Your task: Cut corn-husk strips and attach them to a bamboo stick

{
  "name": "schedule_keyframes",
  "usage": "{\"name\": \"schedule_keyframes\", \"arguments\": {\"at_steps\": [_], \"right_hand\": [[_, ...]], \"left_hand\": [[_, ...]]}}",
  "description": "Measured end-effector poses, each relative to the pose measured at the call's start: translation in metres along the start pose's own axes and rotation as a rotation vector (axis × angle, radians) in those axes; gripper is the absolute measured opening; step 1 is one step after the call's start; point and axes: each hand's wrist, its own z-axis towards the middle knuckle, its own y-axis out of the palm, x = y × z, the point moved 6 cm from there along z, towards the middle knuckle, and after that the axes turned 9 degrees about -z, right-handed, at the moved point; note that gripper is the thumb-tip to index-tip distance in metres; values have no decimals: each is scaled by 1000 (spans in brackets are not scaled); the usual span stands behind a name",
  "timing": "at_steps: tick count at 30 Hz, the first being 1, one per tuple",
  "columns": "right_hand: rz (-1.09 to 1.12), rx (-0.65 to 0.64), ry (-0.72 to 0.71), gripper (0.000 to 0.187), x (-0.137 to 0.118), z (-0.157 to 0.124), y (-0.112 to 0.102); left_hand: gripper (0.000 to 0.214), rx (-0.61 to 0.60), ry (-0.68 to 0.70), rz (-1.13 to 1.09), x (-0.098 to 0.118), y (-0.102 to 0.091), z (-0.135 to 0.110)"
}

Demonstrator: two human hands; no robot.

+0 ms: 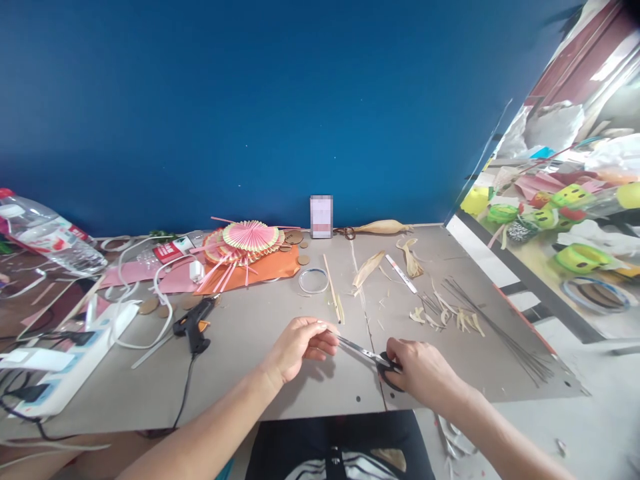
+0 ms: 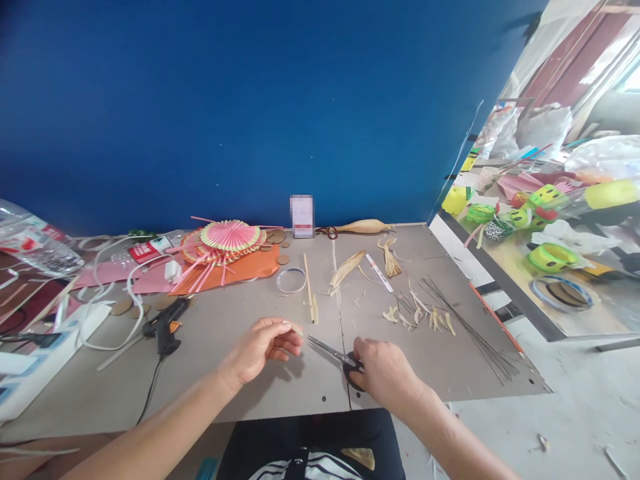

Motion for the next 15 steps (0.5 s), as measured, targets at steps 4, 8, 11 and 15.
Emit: {"name": "schedule_keyframes", "arguments": {"at_steps": [4,8,11,15], "right_hand": [[-138,10,-51,11,-10,4,3],[-193,-18,-155,10,-15,12,0],[-132,-97,-234,10,-11,17,-3],[15,-185,-278,12,-6,24,-13]], "left_hand": [[32,65,71,53,0,-7,-1],[39,143,230,155,6,-10,-3],[40,161,295,193,8,-10,-5],[39,160,297,203,7,-10,-6]]}}
